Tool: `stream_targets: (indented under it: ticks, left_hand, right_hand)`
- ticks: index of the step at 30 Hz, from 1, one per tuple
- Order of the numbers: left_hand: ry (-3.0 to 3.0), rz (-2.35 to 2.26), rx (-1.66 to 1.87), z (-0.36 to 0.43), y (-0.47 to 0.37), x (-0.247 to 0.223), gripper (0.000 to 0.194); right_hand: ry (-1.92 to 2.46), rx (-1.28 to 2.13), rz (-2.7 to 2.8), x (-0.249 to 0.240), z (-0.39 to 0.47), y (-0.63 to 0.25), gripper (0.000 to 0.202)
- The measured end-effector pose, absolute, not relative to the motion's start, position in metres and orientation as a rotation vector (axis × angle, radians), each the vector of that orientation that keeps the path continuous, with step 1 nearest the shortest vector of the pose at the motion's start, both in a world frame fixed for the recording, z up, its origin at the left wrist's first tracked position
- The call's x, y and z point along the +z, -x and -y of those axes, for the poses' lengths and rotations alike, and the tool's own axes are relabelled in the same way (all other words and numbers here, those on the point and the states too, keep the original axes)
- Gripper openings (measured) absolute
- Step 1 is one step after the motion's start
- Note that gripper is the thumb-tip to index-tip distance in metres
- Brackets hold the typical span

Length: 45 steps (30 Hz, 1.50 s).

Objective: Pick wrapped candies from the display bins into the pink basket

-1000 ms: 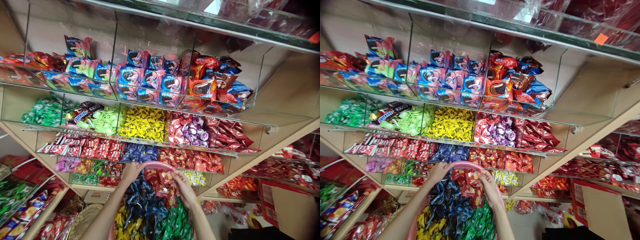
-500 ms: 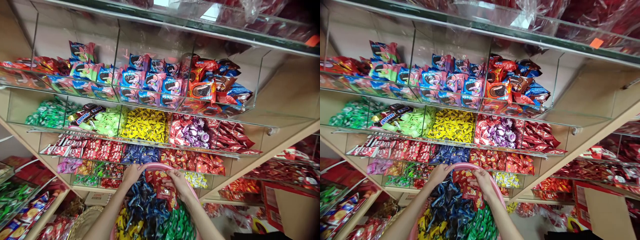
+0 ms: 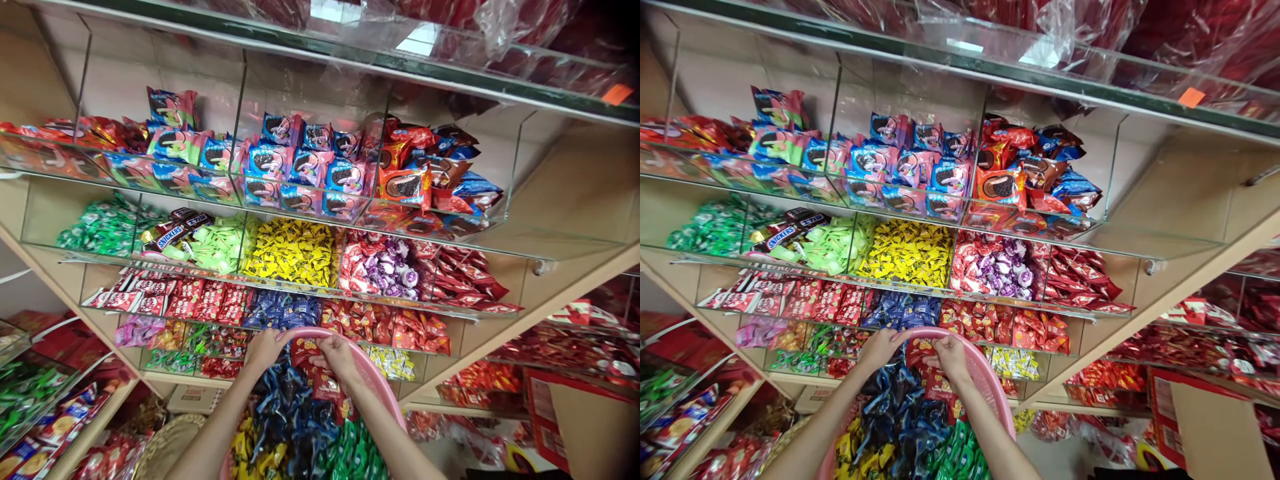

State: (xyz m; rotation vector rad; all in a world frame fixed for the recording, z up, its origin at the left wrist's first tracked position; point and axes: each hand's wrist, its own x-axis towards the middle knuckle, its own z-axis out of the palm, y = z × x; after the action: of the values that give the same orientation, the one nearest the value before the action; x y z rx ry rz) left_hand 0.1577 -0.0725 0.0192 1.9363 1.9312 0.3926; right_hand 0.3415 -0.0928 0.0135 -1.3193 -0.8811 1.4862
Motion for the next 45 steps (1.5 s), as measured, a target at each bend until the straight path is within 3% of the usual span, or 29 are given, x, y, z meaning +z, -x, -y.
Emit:
stream_targets:
  ticks: [6,10,15,18,23,31,35,45]
  left_hand:
    - [-1.929,-1.924,0.411,0.072,-0.158,0.018,0.070]
    - [-1.908,-1.929,0.392,0.071,-0.157,0.018,0.069]
    - [-1.901,-1.945,0.395,0.073,-0.158,0.020,0.067]
    - [-1.885,-1.950,0.397,0.074,-0.159,0.021,0.064]
    - [-1.876,-1.959,0.395,0.075,-0.159,0.022,0.066]
    - [-1.869,-1.971,0.411,0.078,-0.161,0.022,0.068]
    - [-1.861,-1.968,0.412,0.078,-0.161,0.022,0.066]
    - [-1.892,-1.962,0.388,0.075,-0.161,0.019,0.064]
  right_hand:
    - [1.459,1.137,1.295,0.028,0.095,-0.355,0.042]
    - [1.517,0.696,1.436,0.040,0.079,-0.395,0.038]
    - [1.686,0.266,1.563,0.018,0.048,-0.454,0.017]
    - [1.779,0.131,1.669,0.000,0.031,-0.474,0.035]
    - [1.790,0.177,1.710,-0.015,0.012,-0.483,0.047]
    - [1.700,0.259,1.731,-0.013,0.014,-0.489,0.028]
    - [1.595,0.339,1.780,-0.001,0.027,-0.490,0.018]
    - [1.392,0.592,1.385,0.046,0.074,-0.477,0.026]
